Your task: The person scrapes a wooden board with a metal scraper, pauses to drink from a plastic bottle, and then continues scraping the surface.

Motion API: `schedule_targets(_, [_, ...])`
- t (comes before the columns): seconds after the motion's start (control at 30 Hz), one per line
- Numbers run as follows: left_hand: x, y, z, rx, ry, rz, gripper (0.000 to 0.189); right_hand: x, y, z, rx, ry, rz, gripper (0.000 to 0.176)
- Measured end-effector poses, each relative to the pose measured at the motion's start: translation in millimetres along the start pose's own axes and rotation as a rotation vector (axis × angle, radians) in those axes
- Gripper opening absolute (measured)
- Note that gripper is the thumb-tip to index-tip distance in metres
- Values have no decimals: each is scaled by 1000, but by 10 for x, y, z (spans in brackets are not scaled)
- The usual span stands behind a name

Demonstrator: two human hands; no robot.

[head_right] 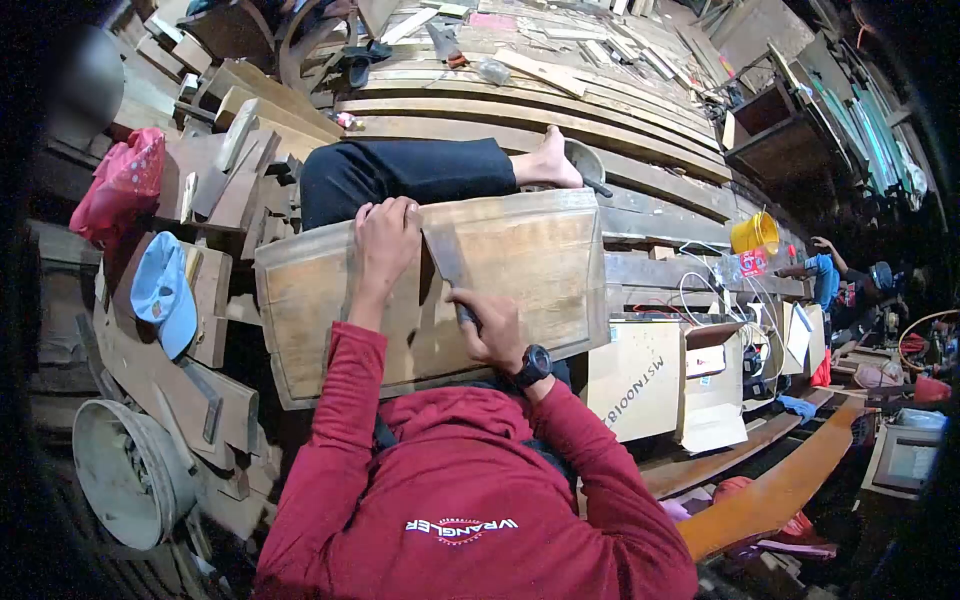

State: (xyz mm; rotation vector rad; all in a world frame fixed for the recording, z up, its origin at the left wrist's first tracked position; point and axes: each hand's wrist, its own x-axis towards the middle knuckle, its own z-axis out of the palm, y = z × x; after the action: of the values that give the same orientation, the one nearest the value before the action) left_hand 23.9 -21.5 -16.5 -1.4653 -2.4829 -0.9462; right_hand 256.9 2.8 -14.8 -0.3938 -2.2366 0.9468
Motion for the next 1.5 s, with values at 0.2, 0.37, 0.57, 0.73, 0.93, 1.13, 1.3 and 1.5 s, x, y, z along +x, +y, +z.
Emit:
schedule_targets(0.2, [-16, 40, -69, -10, -3, 8, 26, -51, 51, 19, -15, -4, 118, 38])
schedule_targets(0.37, [0, 24, -69, -14, -16, 17, 28, -70, -49, -17, 30, -13, 52, 38])
schedule_targets(0.57, [12, 15, -51, -2, -18, 14, 27, -110, 69, -12, 11, 13, -15, 39])
schedule_targets(0.73, [-4, 20, -53, -4, -10, 17, 27, 26, -52, -8, -2, 6, 67, 41])
schedule_targets(0.93, [-10, -1, -18, -19, 8, 12, 24, -23, -57, 43, -17, 51, 28, 38])
schedule_targets(1.13, [-2, 4, -46, -25, -3, 23, 20, -40, -63, 1, -9, 3, 5, 38])
schedule_targets(1.3, [8, 10, -33, -17, 9, 19, 19, -87, 0, -62, -31, -39, 27, 44])
schedule_targets(1.5, [0, 37, -63, -27, -10, -4, 19, -93, -4, -8, -81, 33, -27, 42])
